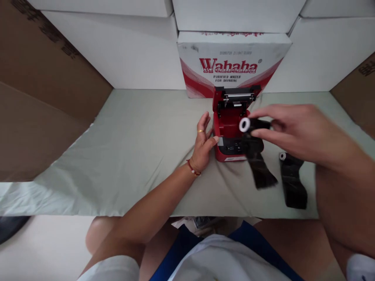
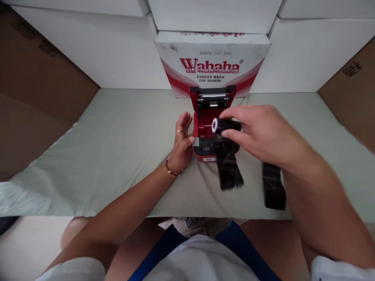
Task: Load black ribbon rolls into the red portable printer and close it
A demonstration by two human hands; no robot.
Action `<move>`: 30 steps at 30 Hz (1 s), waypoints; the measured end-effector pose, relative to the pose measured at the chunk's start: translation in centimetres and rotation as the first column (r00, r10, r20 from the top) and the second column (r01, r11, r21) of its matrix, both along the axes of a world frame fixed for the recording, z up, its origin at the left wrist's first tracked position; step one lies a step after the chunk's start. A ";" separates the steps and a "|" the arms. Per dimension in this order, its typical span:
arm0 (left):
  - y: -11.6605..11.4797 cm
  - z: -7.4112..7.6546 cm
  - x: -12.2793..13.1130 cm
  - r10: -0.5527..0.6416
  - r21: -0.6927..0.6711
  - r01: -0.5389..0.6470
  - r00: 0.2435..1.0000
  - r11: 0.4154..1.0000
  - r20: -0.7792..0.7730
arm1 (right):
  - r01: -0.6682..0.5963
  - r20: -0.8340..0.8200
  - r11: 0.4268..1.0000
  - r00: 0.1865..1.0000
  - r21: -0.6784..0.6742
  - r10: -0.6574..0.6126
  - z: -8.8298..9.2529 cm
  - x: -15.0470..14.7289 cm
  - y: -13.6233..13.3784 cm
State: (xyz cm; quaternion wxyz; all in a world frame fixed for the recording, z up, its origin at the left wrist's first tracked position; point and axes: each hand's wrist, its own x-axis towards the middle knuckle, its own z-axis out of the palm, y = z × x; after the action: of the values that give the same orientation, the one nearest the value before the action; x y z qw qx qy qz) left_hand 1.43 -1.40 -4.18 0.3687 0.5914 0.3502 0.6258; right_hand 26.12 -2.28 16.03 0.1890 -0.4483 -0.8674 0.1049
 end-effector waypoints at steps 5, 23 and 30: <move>-4.0 3.7 -0.2 0.372 0.406 -0.223 0.864 0.886 -0.339 | 0.132 0.301 0.991 0.945 -0.006 -0.125 -4.1 -5.9 4.2; -6.6 5.3 2.5 0.496 0.615 0.014 0.578 0.788 -0.648 | -0.109 -0.087 0.974 0.992 -0.197 0.093 -3.2 -5.0 4.4; -6.8 5.4 3.1 0.516 0.650 0.045 0.567 0.758 -0.642 | 0.339 -0.578 0.940 0.776 0.041 -0.254 -5.2 -1.6 7.4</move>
State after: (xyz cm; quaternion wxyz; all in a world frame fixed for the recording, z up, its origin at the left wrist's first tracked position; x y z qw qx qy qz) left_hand 4.57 -8.17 1.25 -0.1271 0.8330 0.3387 0.4185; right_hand 24.48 5.07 10.86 0.4825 -0.5135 -0.6958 0.1391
